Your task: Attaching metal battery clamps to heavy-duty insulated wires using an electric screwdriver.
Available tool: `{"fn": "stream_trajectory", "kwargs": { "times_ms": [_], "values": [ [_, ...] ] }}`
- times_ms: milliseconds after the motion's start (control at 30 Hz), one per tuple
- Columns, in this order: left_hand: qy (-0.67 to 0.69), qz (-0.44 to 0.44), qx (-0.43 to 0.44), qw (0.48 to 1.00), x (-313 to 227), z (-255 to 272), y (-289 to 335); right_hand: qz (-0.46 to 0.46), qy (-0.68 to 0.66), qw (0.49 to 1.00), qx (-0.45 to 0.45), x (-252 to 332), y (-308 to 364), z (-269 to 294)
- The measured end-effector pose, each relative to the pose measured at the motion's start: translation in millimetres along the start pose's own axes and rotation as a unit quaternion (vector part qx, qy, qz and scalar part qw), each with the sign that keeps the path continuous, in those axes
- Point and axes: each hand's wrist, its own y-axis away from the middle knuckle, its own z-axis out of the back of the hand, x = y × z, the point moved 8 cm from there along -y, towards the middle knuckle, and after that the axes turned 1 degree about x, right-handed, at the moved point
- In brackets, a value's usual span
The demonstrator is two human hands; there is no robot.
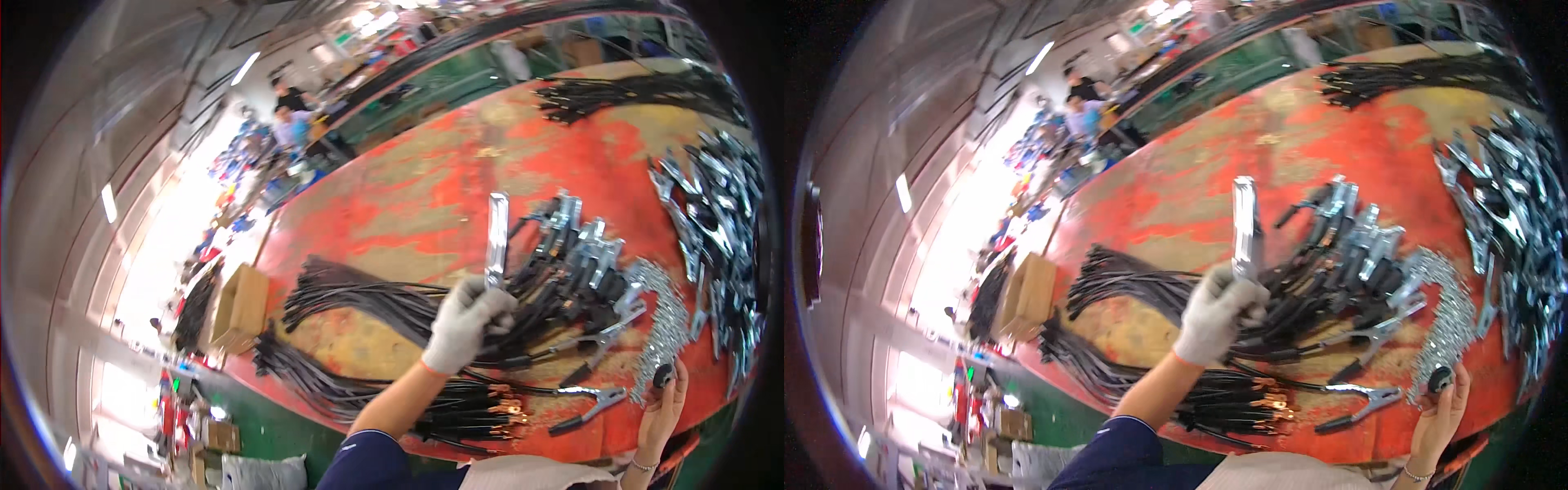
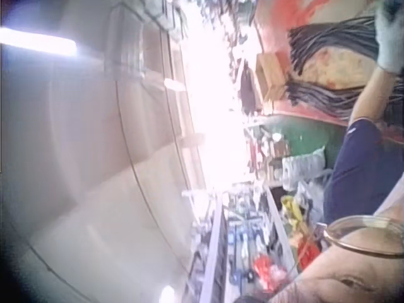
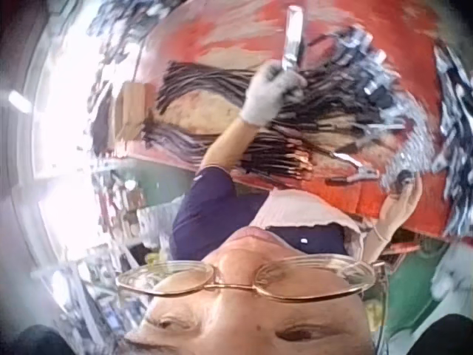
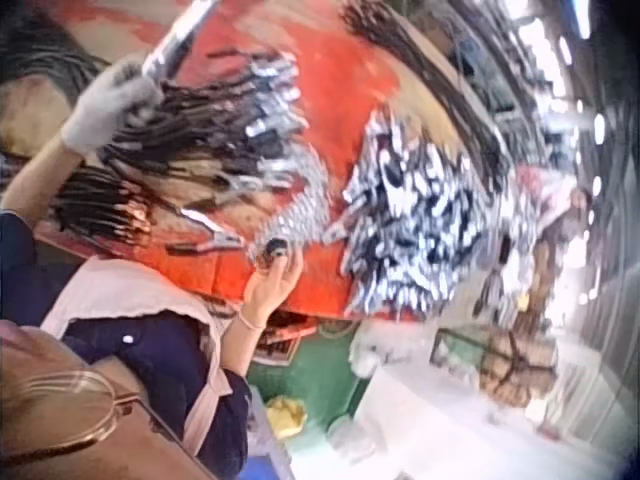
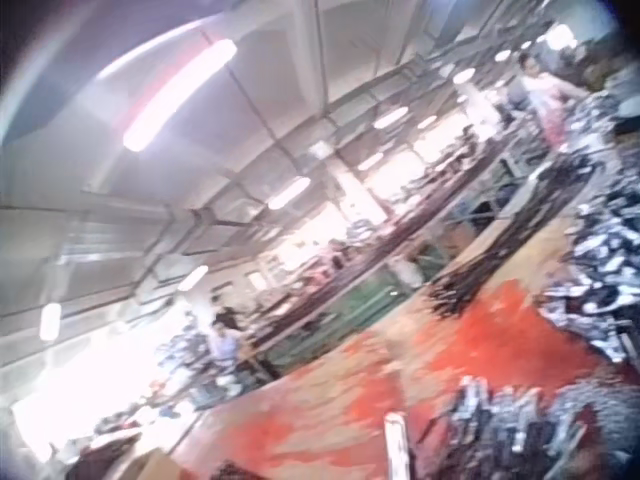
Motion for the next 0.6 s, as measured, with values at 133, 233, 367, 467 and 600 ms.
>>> {"fn": "stream_trajectory", "kwargs": {
  "times_ms": [133, 233, 367, 467, 600],
  "values": [
    [0.067, -0.046, -0.010, 0.997, 23, 32, 36, -0.043, -0.033, 0.995, 0.088, -39, -5, -105],
    [0.018, -0.091, 0.043, 0.995, 12, 27, 40, -0.134, -0.021, 0.971, 0.196, -35, -3, -184],
    [-0.035, -0.053, -0.070, 0.995, 4, 37, 37, -0.164, 0.016, 0.951, 0.261, -41, -16, -253],
    [0.072, -0.030, -0.057, 0.995, 23, 57, 29, -0.188, -0.024, 0.942, 0.277, -73, -19, -284],
    [0.103, -0.029, 0.024, 0.994, 18, 32, 21, -0.171, -0.036, 0.944, 0.278, -79, -29, -298]
  ]
}}
